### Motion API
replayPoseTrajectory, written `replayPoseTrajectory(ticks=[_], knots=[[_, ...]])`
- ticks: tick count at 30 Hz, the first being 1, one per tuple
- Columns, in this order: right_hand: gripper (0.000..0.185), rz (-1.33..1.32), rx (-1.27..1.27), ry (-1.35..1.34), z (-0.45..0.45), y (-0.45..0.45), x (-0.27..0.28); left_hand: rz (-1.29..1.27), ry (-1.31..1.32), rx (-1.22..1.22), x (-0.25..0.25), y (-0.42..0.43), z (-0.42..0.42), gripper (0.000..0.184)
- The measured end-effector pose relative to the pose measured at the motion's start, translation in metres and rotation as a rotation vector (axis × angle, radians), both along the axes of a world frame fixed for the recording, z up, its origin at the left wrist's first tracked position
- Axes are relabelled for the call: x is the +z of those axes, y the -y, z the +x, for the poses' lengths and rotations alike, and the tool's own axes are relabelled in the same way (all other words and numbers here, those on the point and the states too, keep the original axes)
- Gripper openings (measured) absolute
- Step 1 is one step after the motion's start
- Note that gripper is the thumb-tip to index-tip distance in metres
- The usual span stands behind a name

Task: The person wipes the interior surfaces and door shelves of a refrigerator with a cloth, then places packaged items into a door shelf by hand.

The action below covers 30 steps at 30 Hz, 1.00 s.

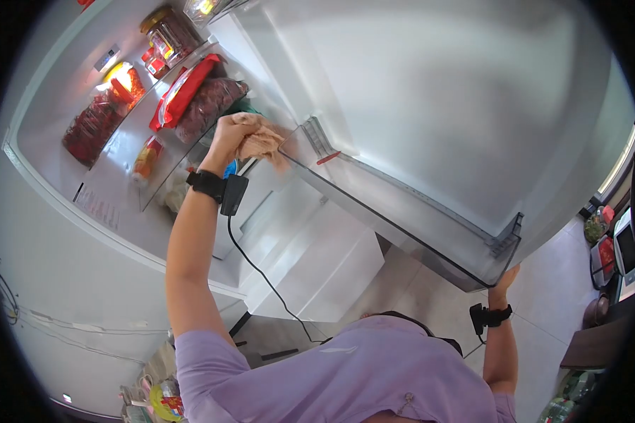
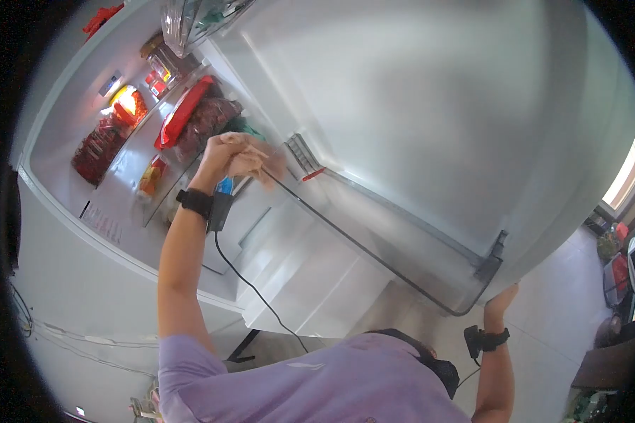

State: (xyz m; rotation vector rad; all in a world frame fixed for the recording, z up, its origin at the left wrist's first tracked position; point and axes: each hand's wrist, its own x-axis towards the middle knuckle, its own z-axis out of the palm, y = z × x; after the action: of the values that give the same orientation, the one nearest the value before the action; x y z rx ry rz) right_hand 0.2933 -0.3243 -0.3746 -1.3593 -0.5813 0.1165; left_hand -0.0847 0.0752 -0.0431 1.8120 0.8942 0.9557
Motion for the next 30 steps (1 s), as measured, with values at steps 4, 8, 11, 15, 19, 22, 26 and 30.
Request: replayPoseTrajectory(ticks=[4,8,11,15,19,22,26,30], knots=[[0.04,0.095,0.003,-0.025,0.006,-0.001,-0.009,0.755,0.148,0.296,0.015,0.017,0.017,0.02],[0.036,0.133,-0.027,-0.101,-0.005,-0.003,0.01,1.481,-0.064,0.332,0.041,0.054,0.054,0.029],[0.036,0.167,0.032,-0.047,0.0,-0.002,0.004,1.595,-0.441,0.311,0.043,0.05,0.066,0.032],[0.035,0.06,-0.061,-0.031,-0.001,-0.004,0.0,1.429,-0.64,0.09,0.028,0.049,0.072,0.02],[0.041,0.044,0.019,0.049,0.004,0.004,-0.011,1.162,-0.973,-0.127,0.019,0.062,0.076,0.012],[0.046,0.029,0.093,0.029,0.014,0.007,-0.023,0.983,-1.031,-0.063,0.024,0.064,0.084,0.016],[0.045,0.114,0.033,-0.062,0.003,-0.002,-0.008,0.679,-0.879,-0.124,0.043,0.045,0.063,0.026],[0.046,0.198,0.072,-0.13,0.003,-0.007,-0.022,0.984,-0.19,0.254,0.058,0.031,0.031,0.025]])
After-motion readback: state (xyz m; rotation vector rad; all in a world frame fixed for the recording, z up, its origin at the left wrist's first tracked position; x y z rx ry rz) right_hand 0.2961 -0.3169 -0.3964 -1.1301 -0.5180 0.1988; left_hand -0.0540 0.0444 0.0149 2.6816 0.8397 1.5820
